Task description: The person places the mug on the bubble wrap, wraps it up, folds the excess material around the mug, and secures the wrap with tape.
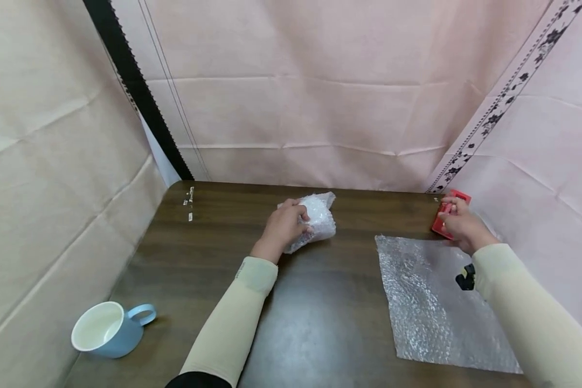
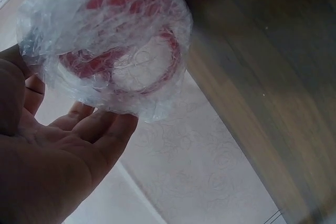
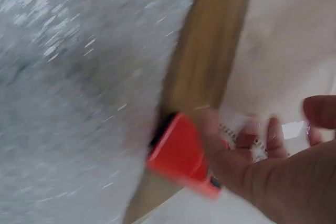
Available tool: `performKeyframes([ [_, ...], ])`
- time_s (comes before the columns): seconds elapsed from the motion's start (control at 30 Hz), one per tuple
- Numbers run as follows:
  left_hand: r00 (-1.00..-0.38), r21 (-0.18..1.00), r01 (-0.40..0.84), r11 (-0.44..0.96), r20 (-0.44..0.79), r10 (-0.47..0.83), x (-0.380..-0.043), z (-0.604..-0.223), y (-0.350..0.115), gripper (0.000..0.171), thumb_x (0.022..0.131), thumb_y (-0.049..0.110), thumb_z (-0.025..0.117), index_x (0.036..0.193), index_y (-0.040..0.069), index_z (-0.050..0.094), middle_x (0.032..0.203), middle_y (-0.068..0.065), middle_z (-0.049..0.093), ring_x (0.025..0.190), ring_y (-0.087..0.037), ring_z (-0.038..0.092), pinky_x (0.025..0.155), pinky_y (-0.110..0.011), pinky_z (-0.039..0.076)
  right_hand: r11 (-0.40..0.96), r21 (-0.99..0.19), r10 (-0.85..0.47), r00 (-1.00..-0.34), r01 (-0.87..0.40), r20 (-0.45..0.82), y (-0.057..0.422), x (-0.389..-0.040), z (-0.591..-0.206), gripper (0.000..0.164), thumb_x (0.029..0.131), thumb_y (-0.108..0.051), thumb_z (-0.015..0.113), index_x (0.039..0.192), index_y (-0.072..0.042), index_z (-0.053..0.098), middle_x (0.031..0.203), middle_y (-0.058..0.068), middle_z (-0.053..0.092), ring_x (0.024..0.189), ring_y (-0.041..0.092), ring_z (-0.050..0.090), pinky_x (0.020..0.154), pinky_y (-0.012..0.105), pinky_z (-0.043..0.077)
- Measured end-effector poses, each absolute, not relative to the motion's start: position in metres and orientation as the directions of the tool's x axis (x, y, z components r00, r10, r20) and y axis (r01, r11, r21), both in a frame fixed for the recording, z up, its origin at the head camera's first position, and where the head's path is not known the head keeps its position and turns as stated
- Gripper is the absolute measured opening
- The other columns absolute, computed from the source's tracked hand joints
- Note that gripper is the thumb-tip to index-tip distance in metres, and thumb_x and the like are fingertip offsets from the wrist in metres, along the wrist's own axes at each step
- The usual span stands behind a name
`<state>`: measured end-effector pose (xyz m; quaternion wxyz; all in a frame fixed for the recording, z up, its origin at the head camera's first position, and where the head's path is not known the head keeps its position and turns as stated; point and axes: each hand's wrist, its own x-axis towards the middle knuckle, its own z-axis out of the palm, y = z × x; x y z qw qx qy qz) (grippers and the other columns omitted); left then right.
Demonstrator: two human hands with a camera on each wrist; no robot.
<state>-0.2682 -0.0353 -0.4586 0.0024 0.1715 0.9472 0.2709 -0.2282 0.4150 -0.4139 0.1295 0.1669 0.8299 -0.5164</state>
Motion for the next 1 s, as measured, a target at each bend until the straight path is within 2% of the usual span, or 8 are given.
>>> performKeyframes([
  [0.2, -0.928, 0.501, 0.361, 0.787, 0.113, 0.354, -0.272, -0.454, -0.036, 0.02, 0.098, 0.031, 0.091, 0.103, 0.015, 0.081, 0.175, -0.013, 0.054, 0.139, -0.042, 0.071, 0.116, -0.055, 0.059, 0.549, -0.814, -0.061, -0.963, 0.188, -0.263, 0.337, -0.25, -0.389, 0.059, 0.124, -0.046, 0.037, 0.173, -0.012, 0.038, 0.14, 0.011, 0.062, 0.1, 0.01, 0.061, 0.08, 0.028, 0.06],
  [0.3, -0.935, 0.492, 0.347, 0.799, 0.112, 0.337, -0.271, -0.454, -0.037, 0.021, 0.096, 0.032, 0.093, 0.099, 0.016, 0.08, 0.18, -0.007, 0.048, 0.13, -0.039, 0.075, 0.114, -0.055, 0.059, 0.599, -0.798, -0.166, -0.964, 0.069, -0.208, 0.272, -0.266, -0.382, 0.058, 0.124, -0.045, 0.041, 0.166, -0.007, 0.049, 0.129, 0.011, 0.067, 0.095, 0.01, 0.061, 0.078, 0.028, 0.055],
  [0.4, -0.931, 0.462, 0.36, 0.811, 0.113, 0.348, -0.268, -0.456, -0.038, 0.022, 0.096, 0.032, 0.093, 0.098, 0.016, 0.079, 0.18, -0.005, 0.049, 0.14, -0.039, 0.071, 0.119, -0.056, 0.057, 0.593, -0.805, -0.223, -0.957, 0.02, -0.188, 0.212, -0.278, -0.383, 0.048, 0.124, -0.041, 0.045, 0.153, -0.005, 0.058, 0.119, 0.013, 0.068, 0.095, 0.016, 0.062, 0.081, 0.028, 0.052],
  [0.5, -0.924, 0.41, 0.38, 0.829, 0.116, 0.365, -0.266, -0.457, -0.037, 0.022, 0.098, 0.033, 0.091, 0.102, 0.016, 0.078, 0.177, -0.007, 0.054, 0.158, -0.041, 0.059, 0.124, -0.062, 0.054, 0.591, -0.807, -0.245, -0.952, 0.004, -0.184, 0.168, -0.288, -0.389, 0.039, 0.124, -0.035, 0.047, 0.146, -0.005, 0.061, 0.111, 0.013, 0.067, 0.097, 0.021, 0.062, 0.082, 0.031, 0.05],
  [0.63, -0.926, 0.379, 0.374, 0.847, 0.107, 0.361, -0.262, -0.459, -0.029, 0.019, 0.101, 0.035, 0.088, 0.107, 0.02, 0.077, 0.175, -0.007, 0.056, 0.159, -0.04, 0.057, 0.122, -0.068, 0.053, 0.624, -0.781, -0.238, -0.941, 0.042, -0.241, 0.143, -0.298, -0.4, 0.035, 0.124, -0.03, 0.048, 0.14, -0.004, 0.065, 0.143, 0.018, 0.067, 0.109, 0.026, 0.061, 0.092, 0.037, 0.05],
  [0.73, -0.929, 0.382, 0.366, 0.849, 0.105, 0.354, -0.261, -0.458, -0.027, 0.017, 0.103, 0.036, 0.087, 0.11, 0.022, 0.079, 0.174, -0.006, 0.057, 0.157, -0.038, 0.059, 0.123, -0.067, 0.052, 0.642, -0.765, -0.231, -0.938, 0.053, -0.259, 0.137, -0.302, -0.405, 0.031, 0.123, -0.028, 0.05, 0.131, -0.003, 0.066, 0.169, 0.019, 0.056, 0.122, 0.031, 0.059, 0.103, 0.045, 0.05],
  [0.9, -0.935, 0.414, 0.349, 0.841, 0.099, 0.339, -0.26, -0.456, -0.03, 0.017, 0.103, 0.036, 0.087, 0.111, 0.023, 0.079, 0.174, -0.006, 0.056, 0.154, -0.04, 0.06, 0.126, -0.066, 0.049, 0.681, -0.732, -0.229, -0.943, 0.021, -0.24, 0.129, -0.305, -0.408, 0.022, 0.121, -0.022, 0.053, 0.122, -0.003, 0.066, 0.176, 0.019, 0.052, 0.147, 0.039, 0.055, 0.122, 0.054, 0.046],
  [1.0, -0.94, 0.427, 0.337, 0.839, 0.101, 0.326, -0.261, -0.457, -0.032, 0.018, 0.103, 0.036, 0.087, 0.11, 0.022, 0.079, 0.174, -0.005, 0.056, 0.154, -0.04, 0.06, 0.126, -0.066, 0.048, 0.723, -0.691, -0.226, -0.947, -0.005, -0.23, 0.124, -0.31, -0.409, 0.019, 0.12, -0.02, 0.055, 0.118, -0.005, 0.066, 0.172, 0.019, 0.057, 0.146, 0.039, 0.057, 0.12, 0.052, 0.047],
])
